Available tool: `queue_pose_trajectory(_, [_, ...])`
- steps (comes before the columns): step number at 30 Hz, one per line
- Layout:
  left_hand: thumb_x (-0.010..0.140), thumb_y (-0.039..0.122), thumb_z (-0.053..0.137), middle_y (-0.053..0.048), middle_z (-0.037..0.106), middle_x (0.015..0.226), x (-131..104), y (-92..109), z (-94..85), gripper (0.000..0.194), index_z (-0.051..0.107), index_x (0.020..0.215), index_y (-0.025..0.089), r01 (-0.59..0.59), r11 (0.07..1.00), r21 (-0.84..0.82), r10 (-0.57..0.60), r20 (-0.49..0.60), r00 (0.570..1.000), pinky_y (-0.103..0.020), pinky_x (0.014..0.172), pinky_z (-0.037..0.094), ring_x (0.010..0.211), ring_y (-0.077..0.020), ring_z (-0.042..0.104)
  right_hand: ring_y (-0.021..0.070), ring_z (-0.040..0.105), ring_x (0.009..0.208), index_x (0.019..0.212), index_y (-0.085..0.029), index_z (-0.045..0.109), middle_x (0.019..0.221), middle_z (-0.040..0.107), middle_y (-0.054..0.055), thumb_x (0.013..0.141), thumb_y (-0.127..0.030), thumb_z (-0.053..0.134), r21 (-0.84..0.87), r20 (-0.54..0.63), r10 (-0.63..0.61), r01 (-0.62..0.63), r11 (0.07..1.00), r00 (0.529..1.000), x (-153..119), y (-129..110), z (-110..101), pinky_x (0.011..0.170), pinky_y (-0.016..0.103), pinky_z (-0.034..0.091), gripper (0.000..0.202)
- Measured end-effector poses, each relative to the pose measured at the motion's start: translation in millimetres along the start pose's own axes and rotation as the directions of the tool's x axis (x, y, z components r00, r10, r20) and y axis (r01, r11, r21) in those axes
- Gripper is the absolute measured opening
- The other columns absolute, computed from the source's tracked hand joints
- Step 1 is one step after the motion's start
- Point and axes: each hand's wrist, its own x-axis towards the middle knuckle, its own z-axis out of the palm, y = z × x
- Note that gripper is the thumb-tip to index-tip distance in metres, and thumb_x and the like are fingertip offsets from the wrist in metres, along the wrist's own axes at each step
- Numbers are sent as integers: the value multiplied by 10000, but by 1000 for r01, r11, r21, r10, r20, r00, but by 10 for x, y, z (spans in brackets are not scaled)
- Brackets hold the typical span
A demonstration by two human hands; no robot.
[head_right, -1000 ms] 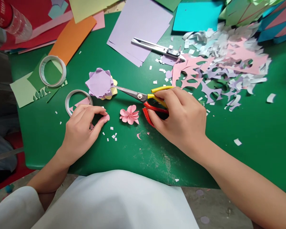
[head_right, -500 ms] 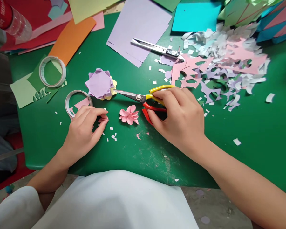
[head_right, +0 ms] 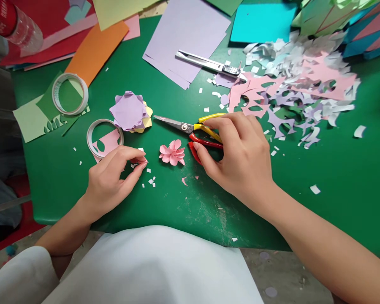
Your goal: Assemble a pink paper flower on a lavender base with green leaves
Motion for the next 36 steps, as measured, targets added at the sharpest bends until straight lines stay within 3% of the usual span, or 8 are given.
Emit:
queue_pose_trajectory(9, [927, 53, 618, -27, 711, 947, 20, 35, 3, 185, 604, 1037, 201, 2, 995, -99, -7, -53, 999, -245, 776, 565, 857, -136, 697, 244, 685, 824, 1055, -275, 578, 949, 709, 45, 886, -230, 665, 129, -117, -158, 173, 976, 980, -9, -107, -50, 712, 418, 553, 196])
queue_pose_trajectory(13, [892, 64, 685, -18, 714, 893, 3, 105, 22, 201, 606, 1021, 197, -27, 968, -250, 17, -42, 999, -237, 768, 570, 820, -128, 696, 224, 649, 793, 1024, -225, 628, 859, 702, 61, 940, -352, 622, 264, -115, -371, 388, 883, 922, -34, -209, -67, 660, 377, 554, 153])
queue_pose_trajectory(15, [891, 87, 698, -9, 721, 872, -20, 151, 45, 195, 610, 1021, 203, -36, 947, -320, 28, -30, 999, -245, 788, 580, 814, -128, 700, 216, 631, 787, 1030, -201, 635, 850, 701, 70, 977, -404, 564, 364, -67, -415, 409, 837, 907, -69, -302, -64, 670, 371, 572, 221])
queue_pose_trajectory(19, [904, 102, 682, -3, 721, 853, -68, 224, 89, 184, 610, 1034, 210, -49, 902, -429, 41, -29, 999, -253, 760, 590, 805, -132, 698, 184, 614, 741, 1020, -179, 616, 808, 692, 57, 940, -200, 596, 527, -41, -382, 345, 776, 923, -154, -478, -30, 654, 329, 571, 84])
queue_pose_trajectory(21, [893, 110, 708, -7, 729, 862, -79, 238, 100, 197, 612, 1037, 204, -71, 889, -453, 51, -55, 997, -247, 740, 592, 805, -131, 701, 175, 608, 735, 1027, -174, 595, 806, 685, 57, 903, -109, 610, 582, -42, -328, 290, 760, 944, -179, -512, -14, 639, 313, 561, 141])
queue_pose_trajectory(27, [840, 97, 778, 2, 736, 836, -68, 230, 102, 253, 616, 1013, 184, -137, 879, -458, 78, -145, 986, -217, 742, 594, 805, -115, 703, 182, 624, 748, 990, -176, 597, 826, 681, 57, 881, -120, 649, 683, 22, -251, 168, 711, 968, -161, -490, -22, 683, 343, 564, 133])
queue_pose_trajectory(31, [869, 89, 734, -12, 740, 869, -62, 218, 105, 222, 614, 1024, 194, -115, 891, -440, 66, -126, 990, -242, 777, 603, 829, -125, 706, 150, 621, 721, 959, -190, 618, 814, 694, 36, 883, -61, 621, 691, 6, -259, 183, 699, 966, -158, -503, -28, 652, 304, 561, 149])
queue_pose_trajectory(36, [886, 96, 701, -26, 738, 900, -74, 217, 99, 227, 604, 1053, 214, -22, 883, -470, -8, -62, 998, -299, 821, 611, 846, -144, 711, 164, 632, 712, 952, -209, 637, 788, 699, 31, 866, -85, 668, 511, -96, -290, 297, 806, 952, -173, -450, -50, 640, 305, 584, 154])
